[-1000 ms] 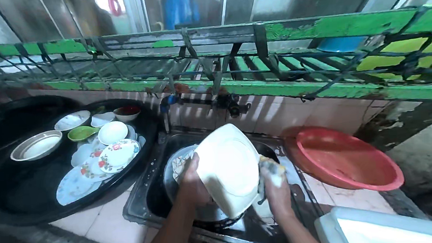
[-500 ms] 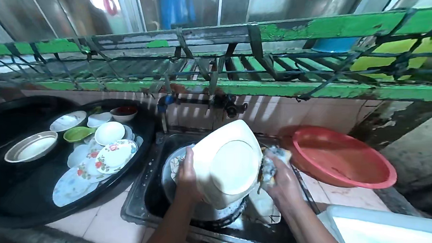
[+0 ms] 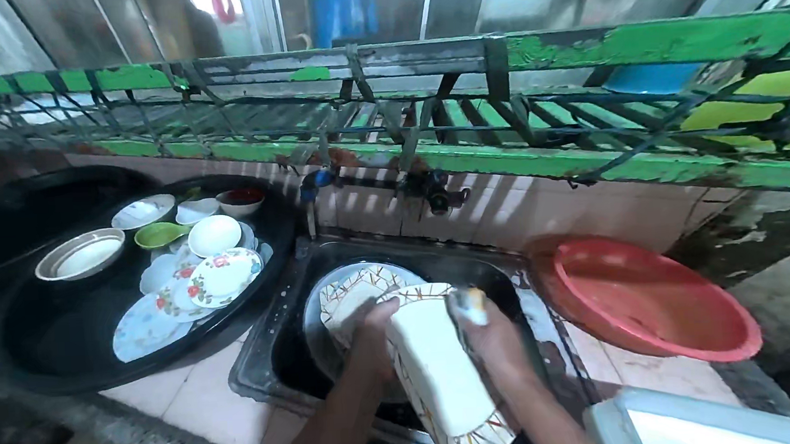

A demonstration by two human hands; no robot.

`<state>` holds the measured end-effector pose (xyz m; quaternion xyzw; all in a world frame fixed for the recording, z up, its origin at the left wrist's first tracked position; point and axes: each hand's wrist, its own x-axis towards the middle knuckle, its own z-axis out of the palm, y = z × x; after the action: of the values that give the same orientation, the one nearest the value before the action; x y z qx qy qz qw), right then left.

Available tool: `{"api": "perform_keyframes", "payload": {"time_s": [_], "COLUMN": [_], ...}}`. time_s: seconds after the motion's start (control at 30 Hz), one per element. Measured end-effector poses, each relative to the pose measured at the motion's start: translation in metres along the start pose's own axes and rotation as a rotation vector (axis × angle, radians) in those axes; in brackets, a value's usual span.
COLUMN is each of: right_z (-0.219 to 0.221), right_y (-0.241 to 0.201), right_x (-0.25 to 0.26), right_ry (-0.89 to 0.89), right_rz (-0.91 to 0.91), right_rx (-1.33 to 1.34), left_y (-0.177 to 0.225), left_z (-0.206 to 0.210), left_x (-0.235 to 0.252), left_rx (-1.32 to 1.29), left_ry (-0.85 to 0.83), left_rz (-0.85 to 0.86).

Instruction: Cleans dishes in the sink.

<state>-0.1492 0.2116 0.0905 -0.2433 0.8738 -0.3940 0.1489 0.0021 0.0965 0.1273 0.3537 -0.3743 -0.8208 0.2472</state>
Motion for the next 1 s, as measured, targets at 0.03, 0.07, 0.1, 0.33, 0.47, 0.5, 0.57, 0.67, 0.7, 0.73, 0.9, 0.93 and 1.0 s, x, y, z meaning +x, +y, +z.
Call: {"api": "perform_keyframes", "payload": {"time_s": [0.03,0.07,0.1,0.33,0.47,0.5,0.57,0.67,0.7,0.73,0.9,0.93,1.0], "right_z": [0.013,0.027,0.04,0.038,0.053,0.053,0.052,0.053,0.054,0.053,0.027,0.025,0.033], "right_y": [-0.006,-0.012,-0.017,-0.012,-0.035,-0.022,0.011,0.013,0.004,-0.004,0.023,0.03,0.024], "right_x": [-0.009,-0.02,-0.029,-0.001,-0.047,-0.047,-0.034,-0.018,-0.013,-0.005,0.042,0.037,0.012], "right_ry": [0.006,0.007,0.013,0.074,-0.167,-0.218,-0.191,-0.048,-0.022,-0.026,-0.032,-0.065,-0.178], "right_rz": [-0.089,-0.191,-0.289,-0.095,-0.286,-0.39,-0.518,-0.65,-0.701,-0.705,-0.586,-0.535,-0.396], "right_rx": [-0.021,0.013,0.058,0.153,0.131,0.081,-0.038,-0.074,-0.08,-0.106,-0.279,-0.308,-0.266], "left_y": [-0.005,-0.01,-0.013,-0.024,-0.008,0.0,0.016,0.013,0.008,0.006,0.012,0.017,0.02], "left_z": [0.007,0.013,0.019,0.024,-0.002,-0.011,-0.024,-0.017,-0.011,-0.004,-0.018,-0.021,-0.02], "left_x": [0.0,0.001,0.001,-0.012,0.019,0.03,0.039,0.024,0.018,0.012,0.015,0.02,0.034], "left_rx": [0.034,0.082,0.135,0.138,0.408,0.295,0.129,0.178,0.24,0.275,0.139,0.147,0.125], "left_ry": [-0.03,-0.048,-0.029,-0.065,0.013,0.056,0.076,0.126,0.11,0.095,0.013,0.035,0.115], "left_rz": [0.012,0.021,0.015,0.062,0.341,0.328,0.271,0.218,0.184,0.134,0.236,0.284,0.329]}}
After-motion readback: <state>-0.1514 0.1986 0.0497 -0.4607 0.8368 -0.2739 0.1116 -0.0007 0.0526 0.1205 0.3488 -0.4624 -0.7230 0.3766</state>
